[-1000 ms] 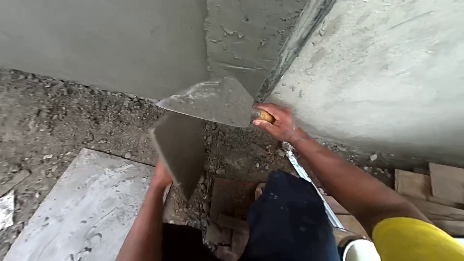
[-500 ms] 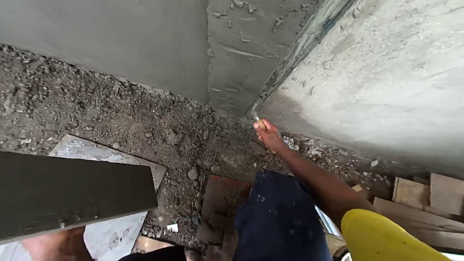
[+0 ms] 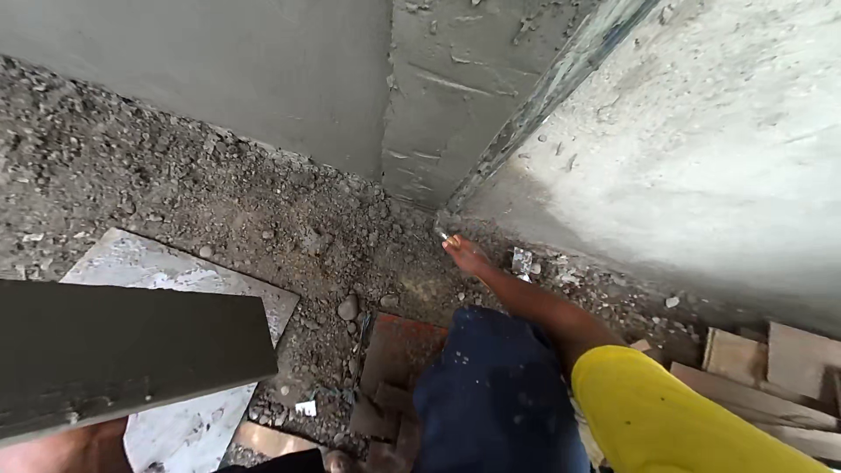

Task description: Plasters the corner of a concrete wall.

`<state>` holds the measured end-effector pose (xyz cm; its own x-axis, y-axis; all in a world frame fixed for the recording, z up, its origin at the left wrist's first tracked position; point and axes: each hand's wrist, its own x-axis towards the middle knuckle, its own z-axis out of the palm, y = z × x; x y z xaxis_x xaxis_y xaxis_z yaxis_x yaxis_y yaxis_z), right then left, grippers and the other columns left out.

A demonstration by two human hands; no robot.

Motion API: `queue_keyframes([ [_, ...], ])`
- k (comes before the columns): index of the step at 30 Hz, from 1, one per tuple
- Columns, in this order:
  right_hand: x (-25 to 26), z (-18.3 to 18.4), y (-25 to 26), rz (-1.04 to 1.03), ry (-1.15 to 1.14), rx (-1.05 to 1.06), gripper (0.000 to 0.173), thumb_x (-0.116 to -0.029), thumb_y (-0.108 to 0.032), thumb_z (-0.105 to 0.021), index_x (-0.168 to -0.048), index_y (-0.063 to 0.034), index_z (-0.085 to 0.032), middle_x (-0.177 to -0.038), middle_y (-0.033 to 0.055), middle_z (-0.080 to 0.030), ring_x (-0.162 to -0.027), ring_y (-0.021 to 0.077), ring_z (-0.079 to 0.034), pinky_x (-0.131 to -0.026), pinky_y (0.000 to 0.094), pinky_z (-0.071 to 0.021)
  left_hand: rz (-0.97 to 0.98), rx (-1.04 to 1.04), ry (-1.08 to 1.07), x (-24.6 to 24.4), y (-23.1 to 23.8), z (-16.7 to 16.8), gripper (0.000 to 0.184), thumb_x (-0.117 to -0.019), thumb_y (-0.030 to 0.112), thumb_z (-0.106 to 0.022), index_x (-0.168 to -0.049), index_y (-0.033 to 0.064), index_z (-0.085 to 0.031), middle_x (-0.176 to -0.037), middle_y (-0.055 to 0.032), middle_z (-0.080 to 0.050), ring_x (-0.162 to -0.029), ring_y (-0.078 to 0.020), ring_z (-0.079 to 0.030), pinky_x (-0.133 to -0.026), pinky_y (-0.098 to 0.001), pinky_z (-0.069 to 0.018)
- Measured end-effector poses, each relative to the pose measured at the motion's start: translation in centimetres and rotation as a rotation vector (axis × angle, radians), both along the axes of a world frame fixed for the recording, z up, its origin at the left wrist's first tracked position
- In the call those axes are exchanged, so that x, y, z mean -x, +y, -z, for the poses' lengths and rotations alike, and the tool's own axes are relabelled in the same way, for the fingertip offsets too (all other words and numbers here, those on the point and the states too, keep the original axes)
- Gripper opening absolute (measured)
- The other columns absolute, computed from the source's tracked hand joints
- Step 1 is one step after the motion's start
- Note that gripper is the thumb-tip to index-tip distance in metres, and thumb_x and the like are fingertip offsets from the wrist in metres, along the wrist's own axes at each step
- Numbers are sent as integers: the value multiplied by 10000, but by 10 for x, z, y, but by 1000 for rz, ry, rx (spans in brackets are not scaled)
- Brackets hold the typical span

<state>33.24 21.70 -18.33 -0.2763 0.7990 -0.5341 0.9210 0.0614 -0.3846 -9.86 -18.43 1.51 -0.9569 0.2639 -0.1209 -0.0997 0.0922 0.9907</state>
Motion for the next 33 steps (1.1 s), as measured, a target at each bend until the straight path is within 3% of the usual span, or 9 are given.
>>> queue_keyframes([
  [3, 2, 2, 13, 27, 16, 33, 574, -1059, -568, -450, -1327, -77, -579, -1152, 223, -679, -1082, 384, -664, -938, 604, -512, -6, -48, -5, 5, -4, 4, 227, -1038, 6, -342, -1244, -32, -430, -992, -24, -606, -902, -44, -627, -821, -253, -560],
  [6, 0, -14, 16, 62, 60, 84, 581, -1059, -593, -424, -1309, -86, -558, -1043, 191, -658, -863, 325, -670, -794, 531, -550, 0, -73, 3, 10, -2, 7, 222, -1039, 14, -364, -1242, -29, -442, -990, -30, -620, -900, -61, -640, -820, -268, -567],
  [10, -3, -72, 14, 107, 132, 111, 563, -1061, -584, -434, -1353, -113, -538, -978, 154, -646, -753, 267, -646, -713, 467, -561, -21, -78, -28, 13, 10, 11, 261, -1050, 29, -376, -1299, -29, -430, -1046, -54, -619, -934, -83, -641, -833, -297, -570],
  [15, -2, -159, 4, 164, 213, 109, 505, -1058, -562, -473, -1283, -116, -548, -823, 87, -596, -612, 182, -595, -572, 338, -538, 69, -107, -20, 20, 28, 17, 260, -1066, 58, -367, -1310, -1, -436, -1040, -31, -632, -931, -79, -650, -850, -306, -574],
  [22, -21, -232, -14, 194, 449, -39, 409, -1065, -486, -516, -1238, -125, -598, -801, 71, -631, -574, 166, -603, -517, 313, -541, 107, -118, -38, 20, 34, 23, 242, -1048, 43, -381, -1272, -13, -452, -1009, -27, -637, -917, -74, -654, -835, -292, -576],
  [25, -33, -226, -20, 160, 530, -210, 359, -1067, -453, -530, -1177, -119, -600, -804, 74, -659, -595, 190, -645, -542, 353, -578, 111, -81, -60, 18, 32, 22, 202, -1021, -1, -385, -1207, -15, -462, -959, 1, -626, -875, -31, -642, -806, -236, -565],
  [29, -45, -162, -25, 87, 433, -347, 376, -1036, -431, -595, -1196, -91, -617, -801, 112, -651, -643, 239, -653, -622, 461, -584, 136, -58, -56, 18, 31, 19, 212, -1032, 6, -379, -1227, -30, -455, -973, -7, -620, -891, -25, -630, -820, -233, -555],
  [33, -45, -93, -29, -22, 68, -258, 539, -1012, -561, -562, -1330, -133, -631, -1014, 168, -716, -942, 343, -699, -874, 595, -548, 113, -102, -38, 12, 37, 16, 212, -1032, 18, -365, -1223, -14, -450, -976, -18, -630, -895, -56, -648, -814, -263, -571],
])
